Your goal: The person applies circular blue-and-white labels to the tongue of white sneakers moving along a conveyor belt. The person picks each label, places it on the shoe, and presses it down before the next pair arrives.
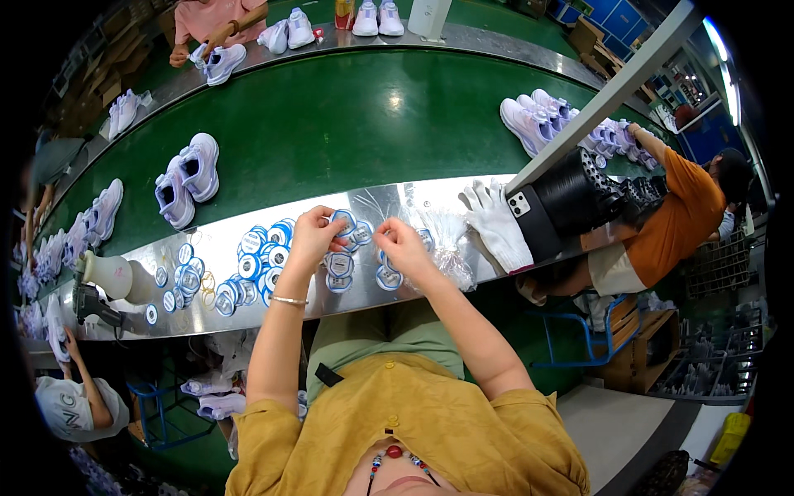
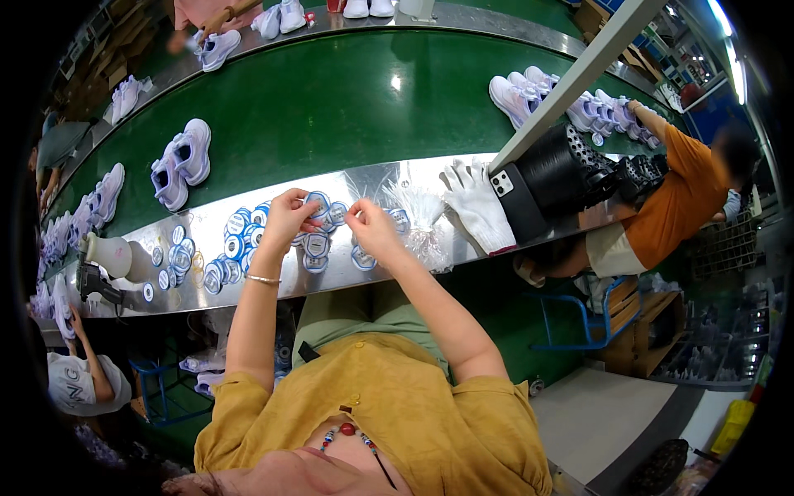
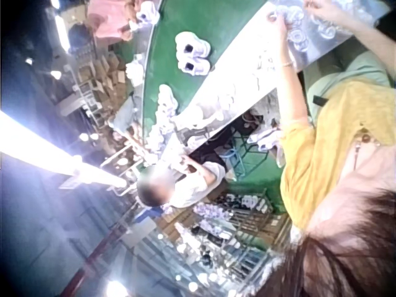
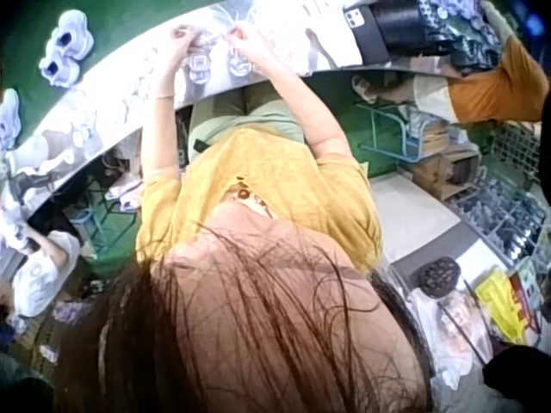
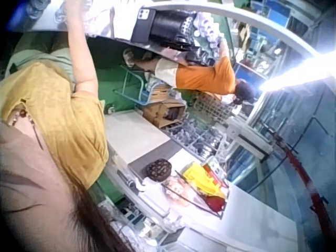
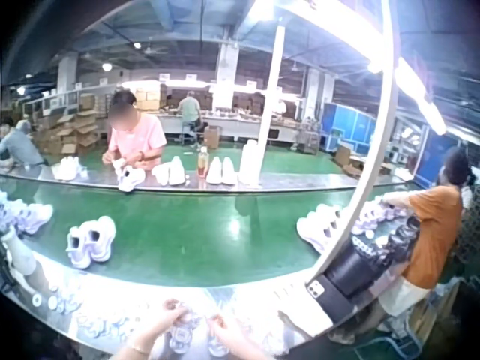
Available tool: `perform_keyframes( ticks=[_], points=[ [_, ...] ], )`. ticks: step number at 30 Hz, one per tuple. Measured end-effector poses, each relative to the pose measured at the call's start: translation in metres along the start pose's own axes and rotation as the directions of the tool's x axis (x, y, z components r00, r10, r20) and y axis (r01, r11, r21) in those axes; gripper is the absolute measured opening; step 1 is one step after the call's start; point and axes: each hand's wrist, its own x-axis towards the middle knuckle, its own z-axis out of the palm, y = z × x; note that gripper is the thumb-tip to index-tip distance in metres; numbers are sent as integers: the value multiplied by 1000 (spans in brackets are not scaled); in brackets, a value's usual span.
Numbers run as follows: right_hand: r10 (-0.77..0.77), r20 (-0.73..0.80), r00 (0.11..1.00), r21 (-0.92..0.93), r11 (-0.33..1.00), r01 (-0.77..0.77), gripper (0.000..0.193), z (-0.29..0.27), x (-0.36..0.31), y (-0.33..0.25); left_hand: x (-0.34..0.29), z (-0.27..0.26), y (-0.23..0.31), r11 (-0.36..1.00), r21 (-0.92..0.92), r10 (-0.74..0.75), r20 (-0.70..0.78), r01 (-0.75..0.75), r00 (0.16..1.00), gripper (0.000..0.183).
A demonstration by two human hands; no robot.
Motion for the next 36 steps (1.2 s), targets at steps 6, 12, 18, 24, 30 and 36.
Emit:
perform_keyframes(
  ticks=[6,12,18,24,30,36],
  points=[
    [-75,-25,997,247,966,79,16,22,9,-17,-24,10,-9,910,-414,51,41,-29,998,12],
    [-159,48,986,218,965,145,14,15,8,-36,-34,10,-9,877,-477,99,76,-51,992,11],
    [-319,-53,946,-62,947,315,12,15,-14,-47,-41,13,-7,827,-554,105,-16,-96,994,13],
    [-428,-76,901,-232,886,402,12,25,-19,-53,-45,16,-7,845,-507,156,-65,-167,986,13],
    [-421,-61,905,-373,851,371,13,27,-18,-65,-45,16,-16,876,-395,258,-98,-276,961,12],
    [-335,-34,942,-79,940,332,13,32,-8,-49,-48,15,-19,896,-208,373,-129,-393,919,12]
  ],
)
